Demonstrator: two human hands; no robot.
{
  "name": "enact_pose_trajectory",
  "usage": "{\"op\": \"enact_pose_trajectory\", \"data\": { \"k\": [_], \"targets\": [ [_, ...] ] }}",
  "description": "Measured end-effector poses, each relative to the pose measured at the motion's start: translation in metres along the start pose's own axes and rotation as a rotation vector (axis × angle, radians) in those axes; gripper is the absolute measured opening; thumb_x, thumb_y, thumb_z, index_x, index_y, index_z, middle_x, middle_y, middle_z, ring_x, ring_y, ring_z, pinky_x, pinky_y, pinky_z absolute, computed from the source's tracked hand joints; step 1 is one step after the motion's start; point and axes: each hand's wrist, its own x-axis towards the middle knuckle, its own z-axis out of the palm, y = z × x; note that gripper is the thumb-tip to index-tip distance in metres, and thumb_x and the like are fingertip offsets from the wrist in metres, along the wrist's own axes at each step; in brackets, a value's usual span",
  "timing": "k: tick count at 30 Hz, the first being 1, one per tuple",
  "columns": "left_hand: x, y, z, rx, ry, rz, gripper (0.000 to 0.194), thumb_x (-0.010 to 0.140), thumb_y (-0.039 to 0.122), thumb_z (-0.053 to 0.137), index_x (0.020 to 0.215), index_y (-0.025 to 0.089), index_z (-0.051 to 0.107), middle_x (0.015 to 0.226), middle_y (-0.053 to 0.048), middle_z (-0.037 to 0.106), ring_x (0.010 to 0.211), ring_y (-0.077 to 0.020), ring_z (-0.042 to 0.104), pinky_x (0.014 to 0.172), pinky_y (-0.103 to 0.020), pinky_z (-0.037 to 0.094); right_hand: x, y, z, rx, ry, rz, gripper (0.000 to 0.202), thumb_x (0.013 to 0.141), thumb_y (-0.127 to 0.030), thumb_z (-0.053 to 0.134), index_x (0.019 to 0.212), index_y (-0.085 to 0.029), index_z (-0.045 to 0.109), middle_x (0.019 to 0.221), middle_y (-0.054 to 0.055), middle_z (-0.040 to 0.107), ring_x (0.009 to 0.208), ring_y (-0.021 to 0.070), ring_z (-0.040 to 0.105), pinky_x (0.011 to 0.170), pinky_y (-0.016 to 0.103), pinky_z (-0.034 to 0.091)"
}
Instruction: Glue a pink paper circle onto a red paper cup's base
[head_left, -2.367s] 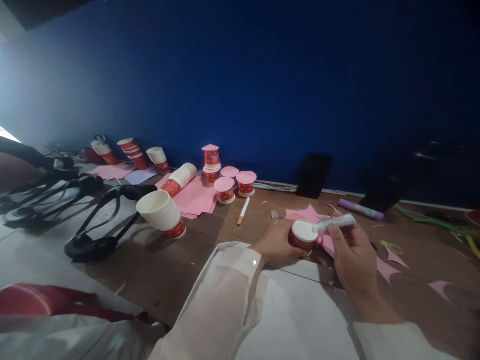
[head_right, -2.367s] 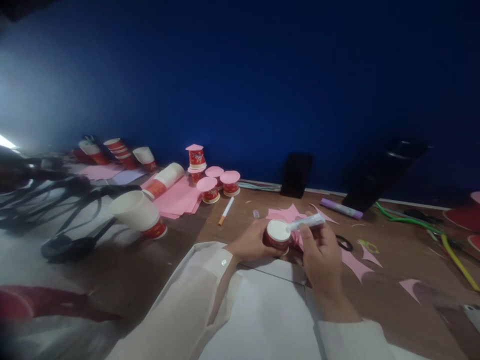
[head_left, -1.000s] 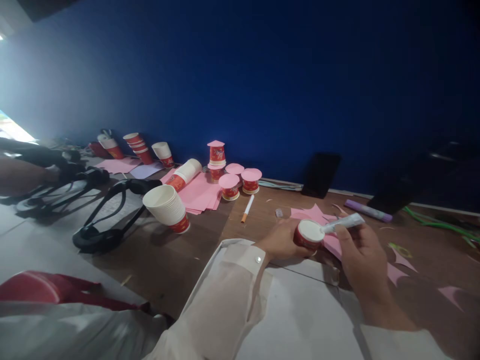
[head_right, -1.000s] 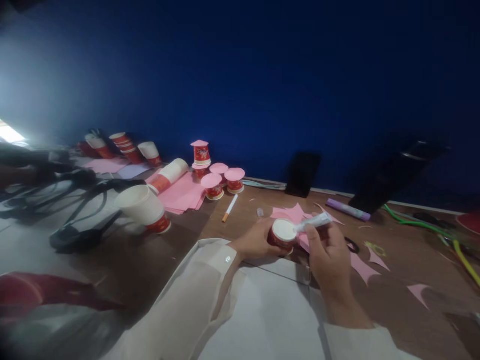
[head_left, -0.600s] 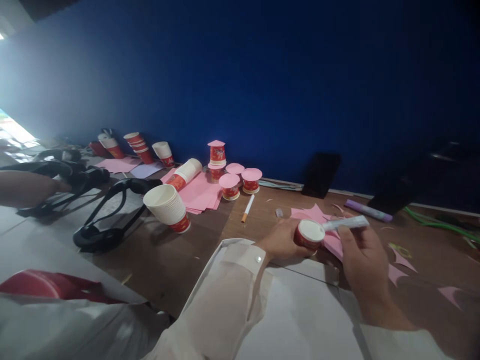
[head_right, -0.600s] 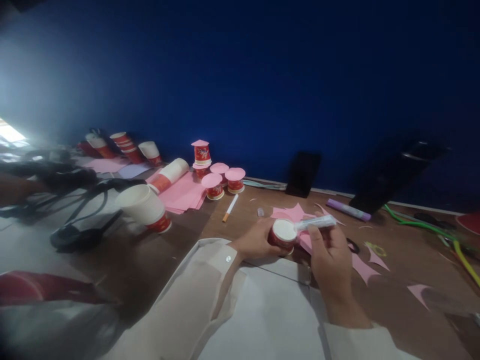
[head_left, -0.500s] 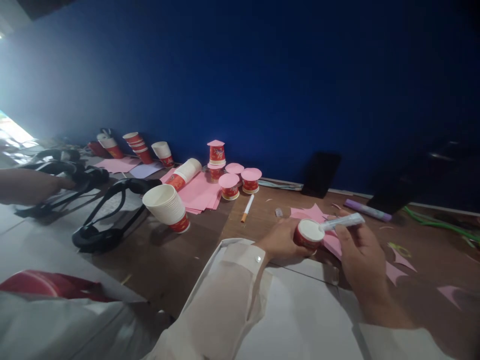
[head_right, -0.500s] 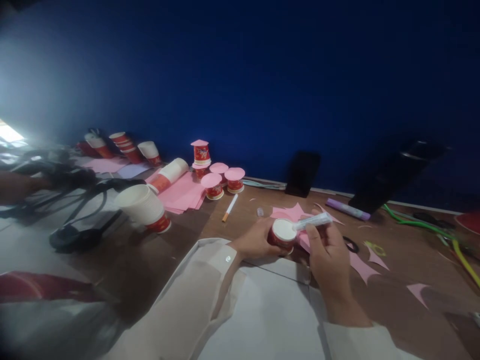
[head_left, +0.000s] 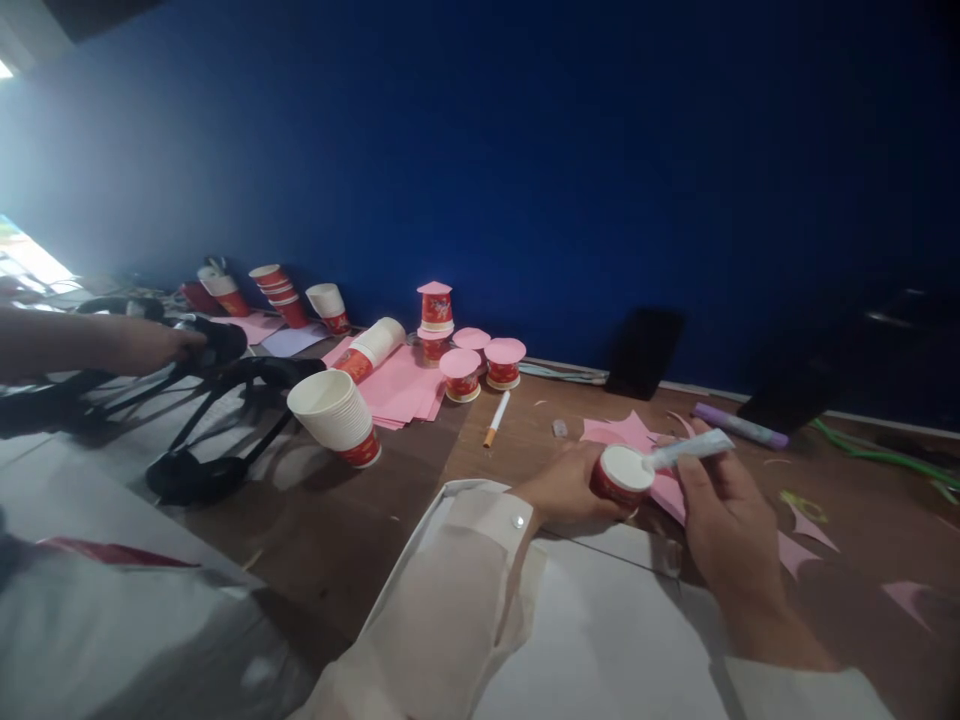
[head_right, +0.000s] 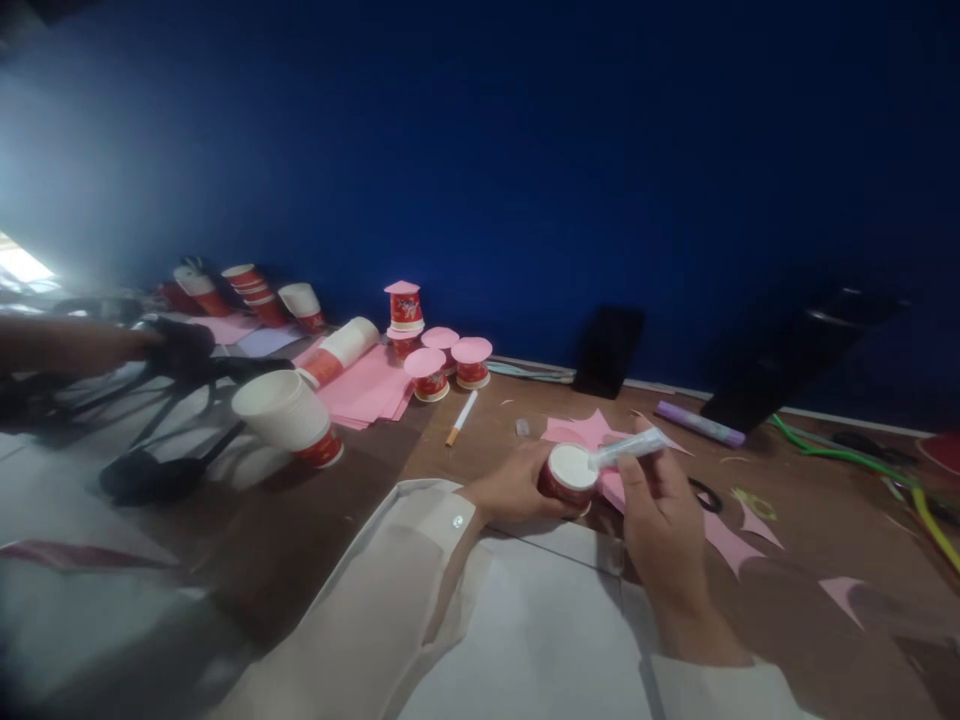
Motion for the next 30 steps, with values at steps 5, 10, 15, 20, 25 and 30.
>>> {"op": "enact_pose_trajectory", "data": {
  "k": [5,10,15,20,25,30],
  "targets": [
    [0.001,-0.001,0.0,0.009,-0.021,0.027,0.042,0.069,0.027,0.081,0.109,0.018,0.071,0.112,-0.007,0.074,0.101,-0.0238,0.066,0.092,-0.034,0.049,0.002,0.003,0.001,-0.061,-0.001,-0.037,0.04,0.09,-0.049,0.057,0.121,-0.027,0.07,0.121,0.007,0.072,0.119,0.0292,0.064,0.107,0.046,0.045],
    [0.0,-0.002,0.0,0.104,0.022,0.016,0.061,0.066,0.039,0.085,0.122,0.023,0.066,0.12,-0.007,0.069,0.114,-0.0282,0.061,0.105,-0.042,0.045,0.001,0.003,0.003,-0.039,0.07,-0.045,0.028,0.092,-0.043,0.055,0.106,-0.025,0.07,0.102,0.006,0.074,0.105,0.0277,0.067,0.101,0.046,0.047],
    [-0.001,-0.006,0.001,0.192,0.067,-0.087,0.103,0.053,0.05,0.093,0.144,0.027,0.05,0.14,-0.014,0.055,0.133,-0.0377,0.045,0.113,-0.054,0.037,-0.001,0.002,0.004,0.013,0.127,-0.078,0.02,0.091,-0.041,0.058,0.09,-0.024,0.066,0.095,0.005,0.073,0.099,0.0263,0.068,0.1,0.046,0.047],
    [-0.002,-0.005,0.001,0.204,0.073,-0.076,0.108,0.059,0.05,0.089,0.153,0.027,0.039,0.145,-0.014,0.053,0.135,-0.039,0.045,0.114,-0.055,0.035,-0.003,-0.001,0.005,0.038,0.149,-0.091,0.027,0.093,-0.04,0.059,0.106,-0.02,0.071,0.107,0.008,0.074,0.108,0.0277,0.067,0.105,0.047,0.046],
    [-0.004,0.003,-0.002,0.152,0.027,-0.068,0.101,0.068,0.043,0.082,0.155,0.024,0.034,0.147,-0.014,0.054,0.14,-0.0371,0.044,0.117,-0.053,0.032,-0.003,-0.002,0.003,0.102,0.139,-0.069,0.044,0.095,-0.043,0.056,0.132,-0.021,0.064,0.114,0.01,0.073,0.11,0.0282,0.067,0.104,0.048,0.047],
    [-0.002,0.003,-0.001,0.1,0.051,-0.116,0.101,0.052,0.052,0.093,0.14,0.024,0.054,0.142,-0.014,0.059,0.137,-0.039,0.046,0.116,-0.052,0.032,-0.003,0.001,0.004,0.108,0.121,-0.108,0.045,0.094,-0.044,0.058,0.131,-0.02,0.065,0.111,0.01,0.073,0.108,0.0286,0.068,0.104,0.049,0.047]
  ]
}}
